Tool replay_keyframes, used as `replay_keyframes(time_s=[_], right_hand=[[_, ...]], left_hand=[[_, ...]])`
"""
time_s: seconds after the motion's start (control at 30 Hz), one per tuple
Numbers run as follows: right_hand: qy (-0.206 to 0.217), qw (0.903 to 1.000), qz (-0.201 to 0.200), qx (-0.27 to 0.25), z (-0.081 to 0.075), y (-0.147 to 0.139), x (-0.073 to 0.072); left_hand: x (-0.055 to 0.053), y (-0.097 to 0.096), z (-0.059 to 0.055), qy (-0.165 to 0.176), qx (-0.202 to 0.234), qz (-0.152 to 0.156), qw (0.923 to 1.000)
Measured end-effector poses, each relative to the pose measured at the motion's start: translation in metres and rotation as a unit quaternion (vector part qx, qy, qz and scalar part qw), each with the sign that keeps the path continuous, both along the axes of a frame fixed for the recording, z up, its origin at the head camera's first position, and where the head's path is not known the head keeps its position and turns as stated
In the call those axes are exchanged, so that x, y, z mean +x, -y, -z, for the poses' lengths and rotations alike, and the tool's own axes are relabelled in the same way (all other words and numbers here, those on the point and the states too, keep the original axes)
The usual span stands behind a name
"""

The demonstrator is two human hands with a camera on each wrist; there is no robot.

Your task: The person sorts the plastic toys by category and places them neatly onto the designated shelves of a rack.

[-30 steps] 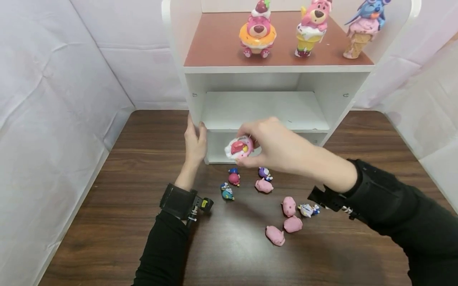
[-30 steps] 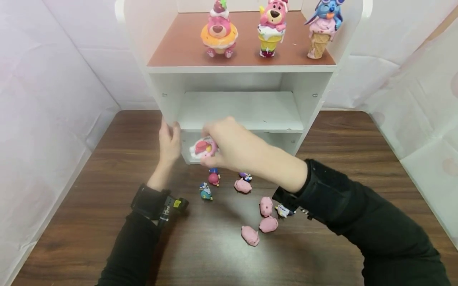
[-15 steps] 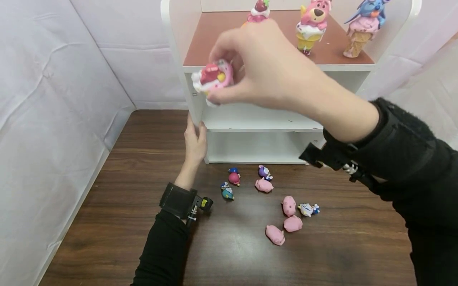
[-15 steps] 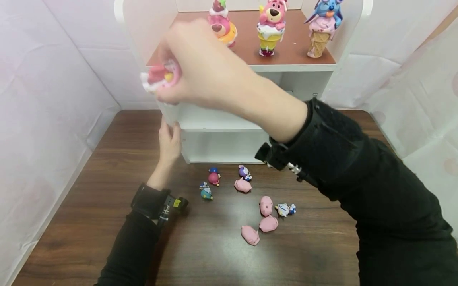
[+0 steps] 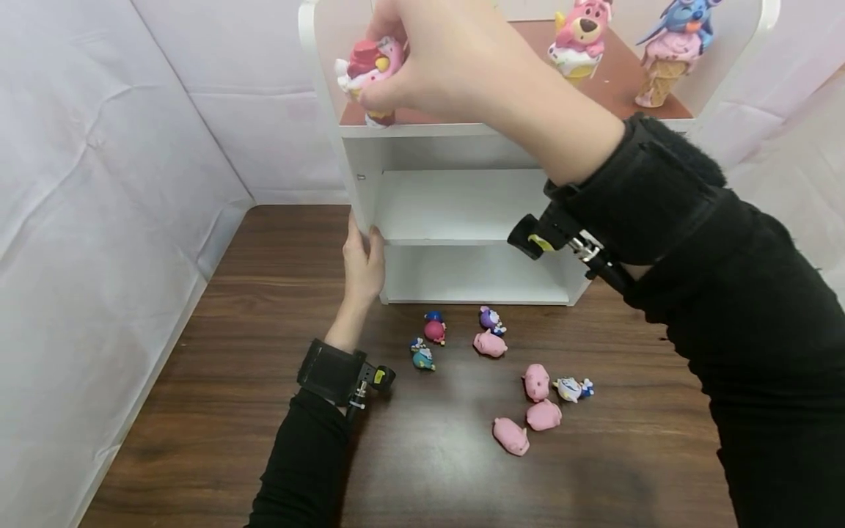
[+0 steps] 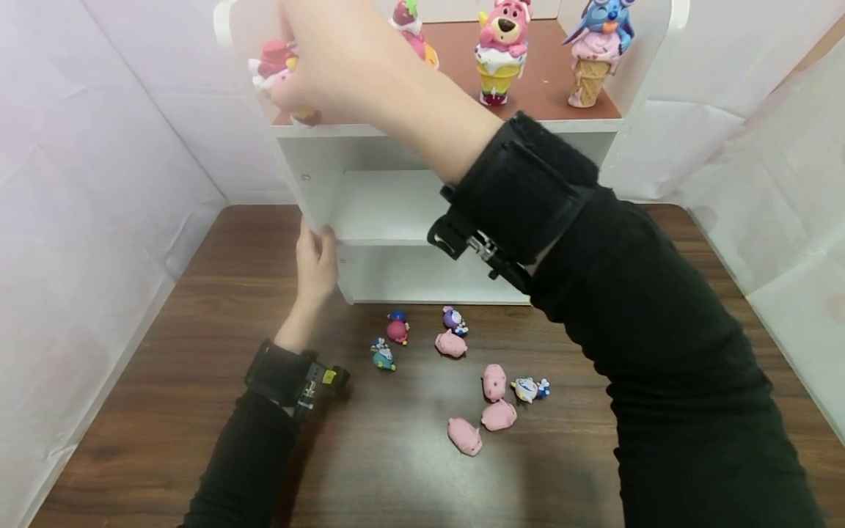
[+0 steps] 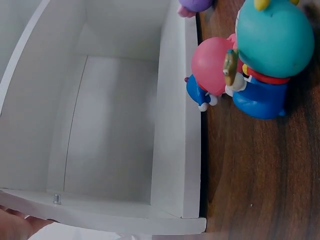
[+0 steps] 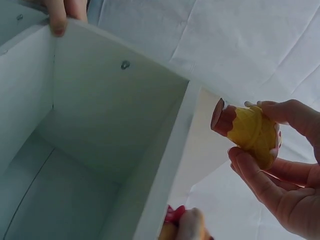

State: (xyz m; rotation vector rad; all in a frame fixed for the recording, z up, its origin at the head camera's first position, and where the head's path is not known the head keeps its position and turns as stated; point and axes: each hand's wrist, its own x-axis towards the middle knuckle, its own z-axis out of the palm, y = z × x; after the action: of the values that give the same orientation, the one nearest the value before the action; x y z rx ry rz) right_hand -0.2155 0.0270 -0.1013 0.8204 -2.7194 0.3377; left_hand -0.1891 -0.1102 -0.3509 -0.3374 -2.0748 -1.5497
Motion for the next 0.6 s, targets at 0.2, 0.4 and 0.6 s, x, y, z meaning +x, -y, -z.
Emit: replay_keyframes(time_s=[0.2,0.4,0.6], right_hand=[[0.011,0.9996,0.024,-0.011,0.012,0.007,-0.044],[0.032,0.9986,0.037,-0.019,0.021,0.017,-0.072],[0.046,0.9972,0.058,0.0,0.025,0.023,-0.084]], left_hand=[[-0.001,0.0,0.0,-0.009,-0.003,-0.007,0.9999],[-0.001,-0.001,0.0,-0.007,0.003,-0.003,1.0],[0.001,-0.001,-0.001,-0.002,0.002,-0.006,1.0]])
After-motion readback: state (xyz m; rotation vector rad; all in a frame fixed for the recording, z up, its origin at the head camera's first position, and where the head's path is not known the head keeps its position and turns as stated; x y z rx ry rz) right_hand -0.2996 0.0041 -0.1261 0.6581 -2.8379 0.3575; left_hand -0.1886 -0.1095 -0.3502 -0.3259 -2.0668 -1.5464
